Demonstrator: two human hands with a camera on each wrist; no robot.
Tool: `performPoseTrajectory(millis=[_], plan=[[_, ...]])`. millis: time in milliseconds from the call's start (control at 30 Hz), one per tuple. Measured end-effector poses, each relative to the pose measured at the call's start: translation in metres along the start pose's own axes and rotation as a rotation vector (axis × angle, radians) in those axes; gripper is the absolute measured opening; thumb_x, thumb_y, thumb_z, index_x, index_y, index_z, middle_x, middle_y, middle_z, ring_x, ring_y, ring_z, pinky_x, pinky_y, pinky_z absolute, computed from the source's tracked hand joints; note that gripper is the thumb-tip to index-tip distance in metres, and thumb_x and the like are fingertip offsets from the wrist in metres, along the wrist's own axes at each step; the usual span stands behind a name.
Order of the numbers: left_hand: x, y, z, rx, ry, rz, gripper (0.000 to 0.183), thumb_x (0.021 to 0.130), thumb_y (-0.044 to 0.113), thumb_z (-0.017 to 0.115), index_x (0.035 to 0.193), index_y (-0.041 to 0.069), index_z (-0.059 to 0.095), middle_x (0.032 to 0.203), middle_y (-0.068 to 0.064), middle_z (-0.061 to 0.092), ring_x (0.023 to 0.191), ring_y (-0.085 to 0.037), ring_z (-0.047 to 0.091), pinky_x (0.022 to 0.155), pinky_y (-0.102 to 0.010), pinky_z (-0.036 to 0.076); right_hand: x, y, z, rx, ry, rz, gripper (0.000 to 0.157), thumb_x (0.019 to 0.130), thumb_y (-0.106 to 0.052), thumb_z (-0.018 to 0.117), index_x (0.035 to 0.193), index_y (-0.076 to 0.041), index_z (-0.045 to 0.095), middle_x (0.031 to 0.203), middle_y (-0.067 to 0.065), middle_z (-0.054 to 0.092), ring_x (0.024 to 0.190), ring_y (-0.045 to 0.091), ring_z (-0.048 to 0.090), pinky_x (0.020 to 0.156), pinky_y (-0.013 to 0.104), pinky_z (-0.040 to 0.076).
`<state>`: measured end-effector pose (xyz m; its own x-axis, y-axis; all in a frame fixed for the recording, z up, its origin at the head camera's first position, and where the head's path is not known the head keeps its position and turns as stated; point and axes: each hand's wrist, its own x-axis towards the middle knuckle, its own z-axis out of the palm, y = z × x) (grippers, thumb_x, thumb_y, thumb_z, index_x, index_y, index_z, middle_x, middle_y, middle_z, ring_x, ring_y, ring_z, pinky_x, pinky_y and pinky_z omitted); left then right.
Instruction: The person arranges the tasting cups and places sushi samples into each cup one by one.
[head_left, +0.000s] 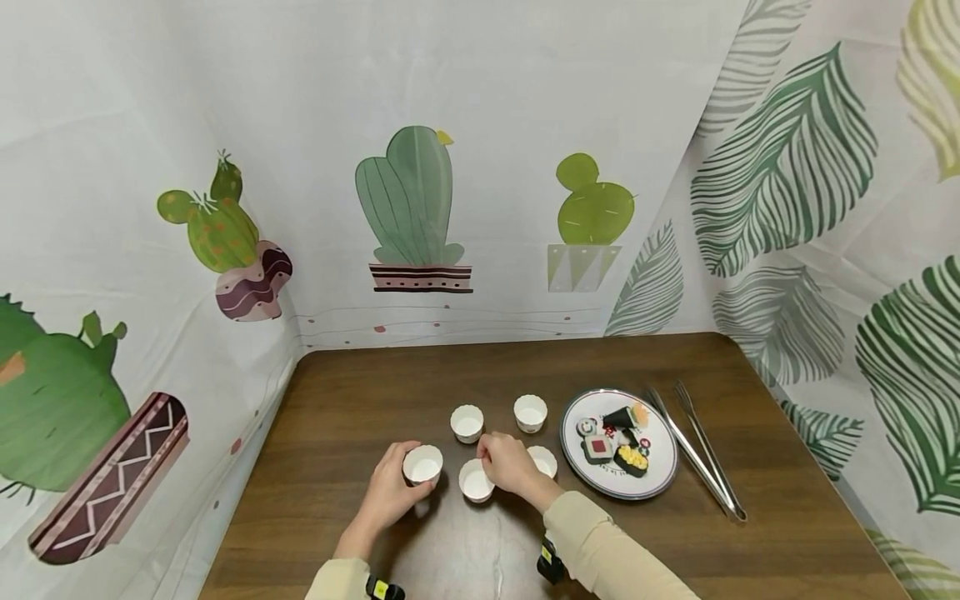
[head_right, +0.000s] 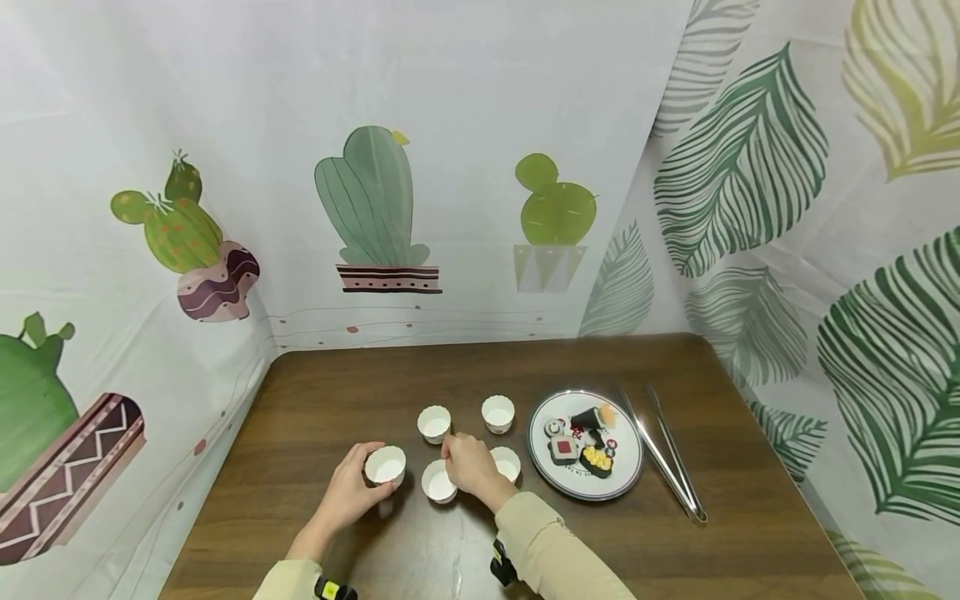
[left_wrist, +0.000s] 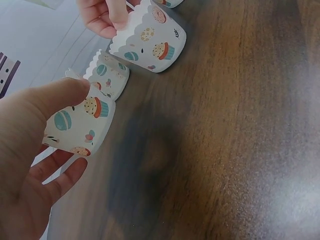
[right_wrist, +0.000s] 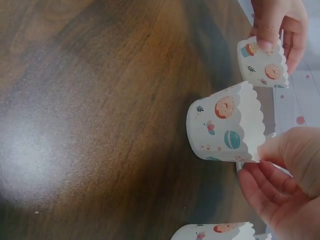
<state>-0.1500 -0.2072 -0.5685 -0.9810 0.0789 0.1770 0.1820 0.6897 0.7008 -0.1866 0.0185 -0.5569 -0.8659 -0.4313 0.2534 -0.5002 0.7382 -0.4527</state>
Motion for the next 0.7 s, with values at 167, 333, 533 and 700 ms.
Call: performPoseTrajectory(millis=[167, 333, 533, 700], plan=[[0.000, 0.000, 0.001, 0.004, 0.000, -0.001, 0.061, 0.061, 0.017, 0.083, 0.115, 0.007, 0.055, 0.107, -0.007, 0.057, 0.097, -0.024, 0.057, 0.082, -0.042, 0.044, -0.002, -0.001, -0.002, 0.002, -0.008, -0.003, 0.013, 0.072, 0.000, 0.063, 0.069, -0.011, 0.058, 0.063, -0.004, 0.048, 0.057, 0.012, 0.049, 0.050, 0.024, 0.037], [0.000, -0.001, 0.002, 0.009, 0.007, 0.009, 0.061, 0.061, 0.017, 0.083, 0.114, 0.008, 0.055, 0.107, -0.005, 0.057, 0.096, -0.023, 0.057, 0.081, -0.041, 0.045, -0.002, -0.001, -0.005, 0.000, -0.007, -0.003, 0.010, 0.073, -0.002, 0.064, 0.071, -0.011, 0.060, 0.064, -0.004, 0.049, 0.058, 0.012, 0.050, 0.051, 0.025, 0.038], [0.000, -0.002, 0.002, -0.001, 0.011, 0.009, 0.061, 0.061, 0.017, 0.083, 0.114, 0.006, 0.055, 0.107, -0.006, 0.057, 0.096, -0.023, 0.057, 0.081, -0.041, 0.045, -0.001, 0.000, -0.010, -0.016, -0.008, -0.002, 0.010, 0.074, -0.006, 0.063, 0.071, -0.014, 0.060, 0.065, -0.006, 0.049, 0.058, 0.012, 0.051, 0.051, 0.024, 0.039], [0.002, -0.002, 0.000, -0.004, 0.022, -0.002, 0.061, 0.060, 0.016, 0.084, 0.114, 0.006, 0.056, 0.106, -0.007, 0.058, 0.095, -0.024, 0.057, 0.082, -0.042, 0.044, 0.002, 0.000, -0.017, -0.029, 0.013, -0.036, 0.009, 0.076, -0.008, 0.065, 0.072, -0.015, 0.060, 0.066, -0.006, 0.049, 0.059, 0.010, 0.050, 0.052, 0.022, 0.039]])
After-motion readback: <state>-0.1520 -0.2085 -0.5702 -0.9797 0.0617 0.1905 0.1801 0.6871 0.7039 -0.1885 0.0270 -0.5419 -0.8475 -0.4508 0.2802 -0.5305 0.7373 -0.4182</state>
